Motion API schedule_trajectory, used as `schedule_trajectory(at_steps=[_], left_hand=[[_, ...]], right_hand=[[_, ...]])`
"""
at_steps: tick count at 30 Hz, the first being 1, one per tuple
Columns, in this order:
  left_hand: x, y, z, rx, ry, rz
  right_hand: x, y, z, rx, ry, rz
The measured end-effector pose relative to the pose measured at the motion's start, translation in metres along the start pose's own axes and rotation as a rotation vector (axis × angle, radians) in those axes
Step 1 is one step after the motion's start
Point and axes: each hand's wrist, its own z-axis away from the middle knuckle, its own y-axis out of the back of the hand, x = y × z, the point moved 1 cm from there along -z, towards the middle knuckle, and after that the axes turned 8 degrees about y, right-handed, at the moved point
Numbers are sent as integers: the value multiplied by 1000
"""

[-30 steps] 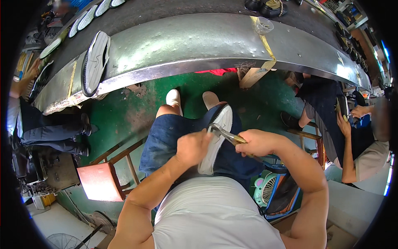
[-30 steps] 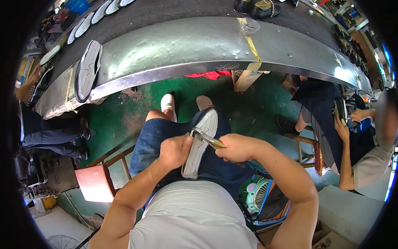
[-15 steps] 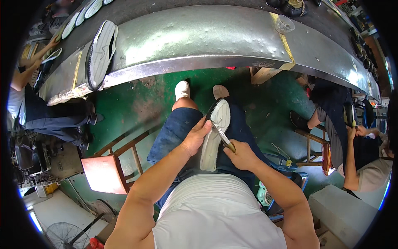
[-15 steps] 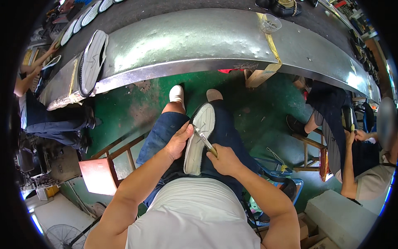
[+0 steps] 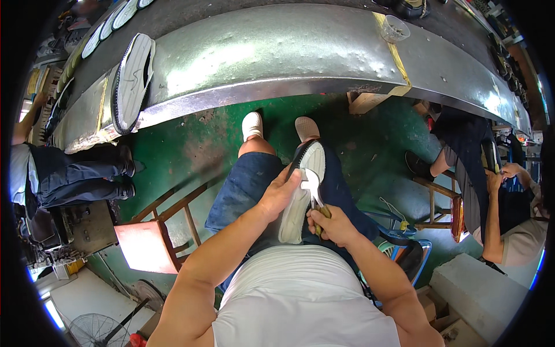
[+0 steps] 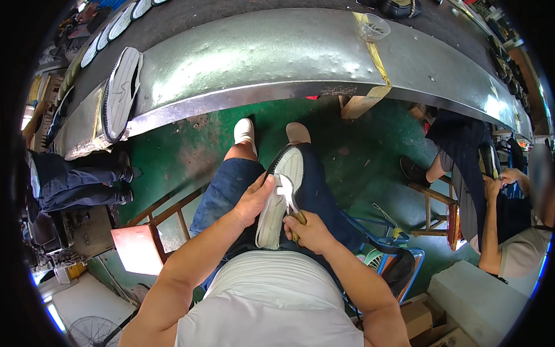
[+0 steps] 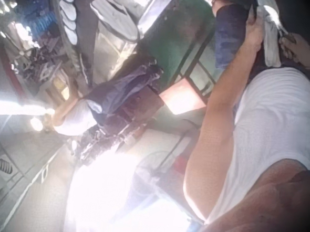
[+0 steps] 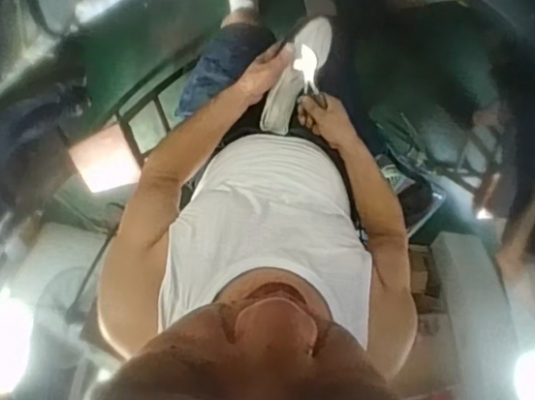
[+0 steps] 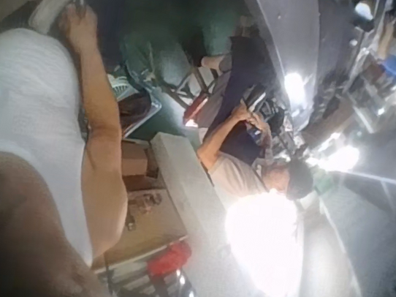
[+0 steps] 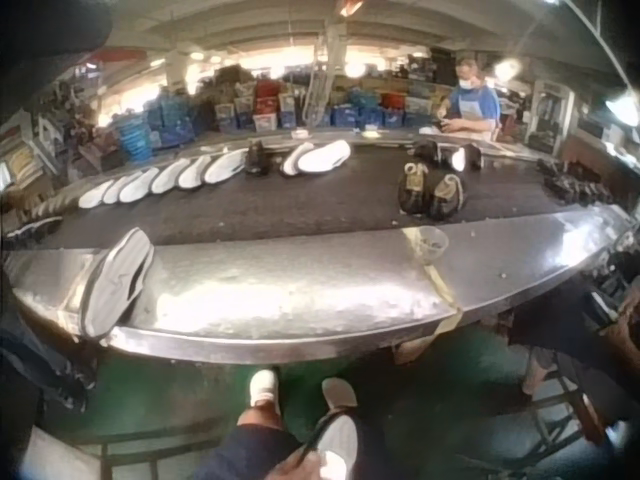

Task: Assembling and shaping shoe components at an industrial workbench.

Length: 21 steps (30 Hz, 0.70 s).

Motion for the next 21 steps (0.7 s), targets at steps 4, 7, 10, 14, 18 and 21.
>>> schedule_trajectory(at_steps=[4, 7, 10, 14, 18, 21], left_hand=[[10, -7, -1, -3, 108, 24], [10, -14, -7, 89, 81, -74], [14, -15, -8, 139, 87, -98], [18, -20, -7, 162, 79, -185], [19, -26, -10, 173, 78, -306], [25, -22, -6, 147, 75, -318]], right_hand=[[28, 28, -4, -199, -108, -511], [11, 53, 2, -376, -122, -576], [-12, 74, 21, -402, -124, -365], [-50, 66, 28, -107, -46, 207], [-78, 49, 5, 114, 451, 476], [-100, 49, 2, -3, 195, 778]])
